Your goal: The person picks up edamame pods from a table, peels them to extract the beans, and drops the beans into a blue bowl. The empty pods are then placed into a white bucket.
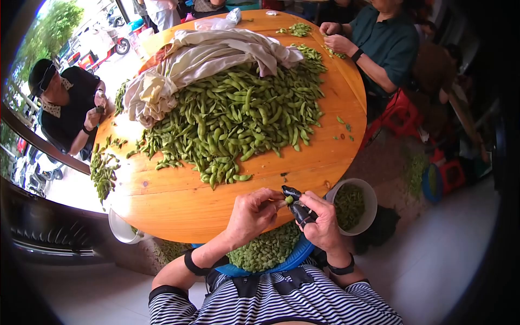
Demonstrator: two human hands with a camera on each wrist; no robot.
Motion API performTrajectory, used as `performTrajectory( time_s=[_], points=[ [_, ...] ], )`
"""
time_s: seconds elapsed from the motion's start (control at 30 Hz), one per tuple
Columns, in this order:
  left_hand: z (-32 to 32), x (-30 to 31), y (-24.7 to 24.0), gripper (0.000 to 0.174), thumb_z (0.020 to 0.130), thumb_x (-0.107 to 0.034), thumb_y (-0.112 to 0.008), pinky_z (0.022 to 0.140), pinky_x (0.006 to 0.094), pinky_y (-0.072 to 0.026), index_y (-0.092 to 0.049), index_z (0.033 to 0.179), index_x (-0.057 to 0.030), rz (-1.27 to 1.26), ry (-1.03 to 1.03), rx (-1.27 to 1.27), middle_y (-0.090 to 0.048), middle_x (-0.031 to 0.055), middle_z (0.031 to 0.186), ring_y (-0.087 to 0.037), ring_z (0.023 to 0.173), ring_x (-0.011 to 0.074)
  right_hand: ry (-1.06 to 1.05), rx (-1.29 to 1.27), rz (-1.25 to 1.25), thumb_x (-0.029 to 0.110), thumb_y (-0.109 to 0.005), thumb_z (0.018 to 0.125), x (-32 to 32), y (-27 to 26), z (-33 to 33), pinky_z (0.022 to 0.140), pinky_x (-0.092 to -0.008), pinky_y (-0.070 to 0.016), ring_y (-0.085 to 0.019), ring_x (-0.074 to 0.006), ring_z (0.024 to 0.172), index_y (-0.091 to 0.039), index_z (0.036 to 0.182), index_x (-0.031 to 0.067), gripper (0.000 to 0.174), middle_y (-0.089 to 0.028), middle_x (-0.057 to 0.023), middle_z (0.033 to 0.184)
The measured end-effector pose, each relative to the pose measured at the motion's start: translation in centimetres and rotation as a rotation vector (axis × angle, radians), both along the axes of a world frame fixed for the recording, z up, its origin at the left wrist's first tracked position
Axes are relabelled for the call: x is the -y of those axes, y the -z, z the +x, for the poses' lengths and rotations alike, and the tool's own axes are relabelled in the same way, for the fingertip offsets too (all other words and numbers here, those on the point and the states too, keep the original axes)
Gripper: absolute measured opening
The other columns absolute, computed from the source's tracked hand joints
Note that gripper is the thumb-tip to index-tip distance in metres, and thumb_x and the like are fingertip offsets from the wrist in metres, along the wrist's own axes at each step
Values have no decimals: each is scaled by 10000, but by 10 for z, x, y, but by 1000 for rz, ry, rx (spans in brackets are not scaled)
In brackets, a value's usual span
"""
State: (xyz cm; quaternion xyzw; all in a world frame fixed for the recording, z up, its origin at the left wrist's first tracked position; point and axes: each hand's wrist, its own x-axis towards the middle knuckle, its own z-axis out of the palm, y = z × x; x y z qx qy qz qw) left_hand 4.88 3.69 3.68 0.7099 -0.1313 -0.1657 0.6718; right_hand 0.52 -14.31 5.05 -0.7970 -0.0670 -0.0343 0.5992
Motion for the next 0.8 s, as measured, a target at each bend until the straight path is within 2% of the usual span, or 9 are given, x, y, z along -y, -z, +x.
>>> performTrajectory(
  time_s=[0.13,0.23,0.37,0.43,0.47,0.53,0.57,0.7,0.8],
  points=[
    [-2,6,5,69,870,19,-630,484,214,-459,-648,926,54,64,-102,260,-630,45,704,-577,545,71,-8,-27,57,-66,-468,676,2,0,1,589,-242,-405,-474,-168,639,-567,1082,-96,419,-473,-85,770],
    [-2,8,2,61,865,28,-628,486,219,-466,-646,912,62,81,-142,340,-636,53,717,-589,551,76,-22,-28,128,-121,-421,731,-1,-4,1,471,-203,-401,-497,-72,575,-572,964,-96,279,-473,-39,798],
    [-5,9,5,82,870,6,-645,493,213,-458,-646,939,50,69,-139,317,-640,46,737,-584,550,83,-36,30,26,-107,-430,747,6,3,3,463,-205,-397,-495,-70,569,-566,961,-93,254,-469,-39,796],
    [-6,7,10,80,890,-55,-653,491,210,-424,-648,936,9,-204,-74,-179,-633,31,739,-563,543,86,-58,-14,74,-64,-460,737,10,5,3,513,-225,-402,-459,-98,575,-593,1131,-63,416,-494,-53,769],
    [-4,5,8,80,890,-55,-653,491,210,-424,-648,936,9,-203,-72,-181,-633,31,739,-563,543,86,-55,-16,74,-64,-460,737,13,5,3,513,-225,-402,-459,-98,575,-593,1131,-63,416,-494,-53,769],
    [0,-1,4,102,919,-116,-637,489,202,-367,-643,907,-15,-368,40,-477,-602,5,706,-515,545,64,-172,-199,525,-41,-435,767,17,7,2,499,-218,-397,-440,-76,564,-584,1172,-55,431,-496,-29,745],
    [1,-3,10,115,924,-150,-634,497,192,-346,-627,896,-39,-469,87,-613,-608,3,733,-506,541,70,-212,-118,676,0,-420,857,17,19,0,447,-199,-327,-403,-62,538,-580,1213,-5,390,-473,-13,725],
    [-3,5,11,83,921,-120,-636,512,190,-361,-600,927,-45,-670,145,-728,-615,6,805,-522,609,55,-178,-214,774,6,-432,861,20,21,-1,454,-197,-335,-405,-53,536,-597,1175,5,355,-470,-4,702],
    [-10,11,20,137,901,-73,-646,617,209,-477,-571,1013,-50,-566,144,-451,-622,30,928,-596,780,86,-143,-267,405,-11,-442,774,13,7,0,517,-221,-402,-449,-78,554,-594,1123,-35,381,-504,-21,711]
  ],
)
